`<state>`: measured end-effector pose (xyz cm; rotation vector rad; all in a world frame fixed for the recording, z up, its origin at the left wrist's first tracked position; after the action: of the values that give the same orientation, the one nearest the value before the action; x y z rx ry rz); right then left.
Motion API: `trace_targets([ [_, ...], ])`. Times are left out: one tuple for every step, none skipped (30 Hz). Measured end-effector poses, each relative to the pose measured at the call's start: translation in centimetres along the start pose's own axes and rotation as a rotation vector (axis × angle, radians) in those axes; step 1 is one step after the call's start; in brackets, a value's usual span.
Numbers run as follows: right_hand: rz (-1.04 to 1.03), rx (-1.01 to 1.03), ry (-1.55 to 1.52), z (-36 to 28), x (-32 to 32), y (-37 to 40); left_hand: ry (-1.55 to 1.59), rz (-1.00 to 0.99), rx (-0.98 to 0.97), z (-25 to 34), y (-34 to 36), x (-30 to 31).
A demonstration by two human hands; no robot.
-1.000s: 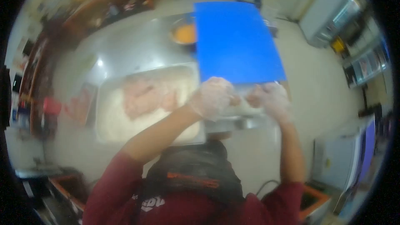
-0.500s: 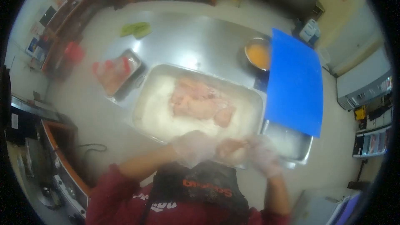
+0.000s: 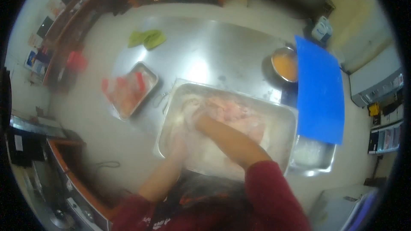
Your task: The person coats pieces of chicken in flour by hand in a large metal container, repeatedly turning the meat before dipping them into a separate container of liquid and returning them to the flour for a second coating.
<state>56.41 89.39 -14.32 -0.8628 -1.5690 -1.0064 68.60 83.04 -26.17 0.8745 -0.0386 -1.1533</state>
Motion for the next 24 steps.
trace_targets([
  [-0.017,-0.030,0.004,-0.3,-0.6,-1.2,-0.043,0.008,-0.072,1.1,-0.3,-1.3],
  [-0.032,-0.052,-0.003,-0.3,-1.3,-2.2,-0.140,0.055,-0.183,2.1,-0.2,-2.3],
  [-0.050,-0.073,-0.010,-0.3,-1.7,-2.9,-0.135,-0.001,-0.169,3.9,0.6,-4.8],
  [-0.070,-0.093,-0.025,-0.1,-1.8,-3.3,-0.154,-0.043,-0.159,4.3,0.0,-5.8],
  [-0.089,-0.111,-0.049,0.2,-1.7,-3.3,-0.194,-0.085,-0.162,4.0,-1.2,-6.1],
  [-0.116,-0.127,-0.076,0.6,-1.4,-3.1,-0.263,-0.138,-0.164,3.4,-2.7,-5.9],
  [-0.146,-0.144,-0.108,1.0,-0.6,-2.4,-0.362,-0.193,-0.180,3.0,-3.8,-5.4],
  [-0.184,-0.167,-0.147,1.8,0.0,-1.3,-0.465,-0.252,-0.200,2.6,-4.8,-4.7],
  [-0.228,-0.199,-0.193,2.8,1.3,0.2,-0.588,-0.313,-0.238,2.4,-5.3,-4.0],
  [-0.279,-0.238,-0.235,3.9,2.6,2.1,-0.759,-0.375,-0.311,2.7,-5.5,-3.3],
  [-0.337,-0.291,-0.268,5.5,3.7,4.5,-0.929,-0.438,-0.386,2.9,-5.7,-2.9],
  [-0.399,-0.346,-0.299,7.0,4.7,7.0,-1.122,-0.501,-0.486,3.1,-6.2,-2.8],
  [-0.471,-0.408,-0.312,8.7,5.2,9.7,-1.300,-0.567,-0.584,3.1,-6.7,-2.7],
  [-0.509,-0.427,-0.249,10.5,5.2,12.5,-1.454,-0.614,-0.682,3.4,-7.7,-3.1],
  [-0.533,-0.420,-0.171,12.3,5.1,15.5,-1.537,-0.642,-0.749,4.1,-8.1,-3.5],
  [-0.519,-0.382,-0.057,14.0,4.1,18.5,-1.467,-0.634,-0.720,5.0,-8.4,-4.4],
  [-0.480,-0.502,-0.260,15.7,3.2,21.1,-1.331,-0.608,-0.641,6.6,-7.7,-6.6],
  [-0.428,-0.621,-0.461,17.4,2.2,23.8,-1.196,-0.580,-0.563,8.6,-6.4,-9.2],
  [-0.365,-0.734,-0.660,18.9,0.9,26.0,-1.063,-0.550,-0.483,10.2,-5.3,-11.4],
  [-0.349,-0.754,-0.600,20.0,-0.6,27.8,-0.931,-0.517,-0.402,10.6,-5.0,-12.5],
  [-0.336,-0.772,-0.543,21.1,-2.6,29.2,-0.999,-0.505,-0.417,9.5,-6.6,-12.4],
  [-0.322,-0.790,-0.487,21.9,-4.5,30.2,-1.068,-0.493,-0.435,7.4,-9.6,-11.5],
  [-0.360,-0.905,-0.525,22.7,-6.9,30.4,-1.137,-0.481,-0.457,5.9,-12.2,-11.0],
  [-0.397,-1.016,-0.563,23.4,-9.2,30.0,-1.131,-0.546,-0.453,5.0,-13.8,-10.7],
])
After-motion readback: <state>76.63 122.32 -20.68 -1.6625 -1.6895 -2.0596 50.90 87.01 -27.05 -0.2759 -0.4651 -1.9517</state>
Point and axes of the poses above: each hand's wrist, its own y-axis away from the middle knuckle, its own x-axis out of the back of the hand, z = x × y, the point moved 5 cm from there along -y, towards the middle knuckle, and after that the axes turned 14 degrees about -x, right-handed, at the moved point
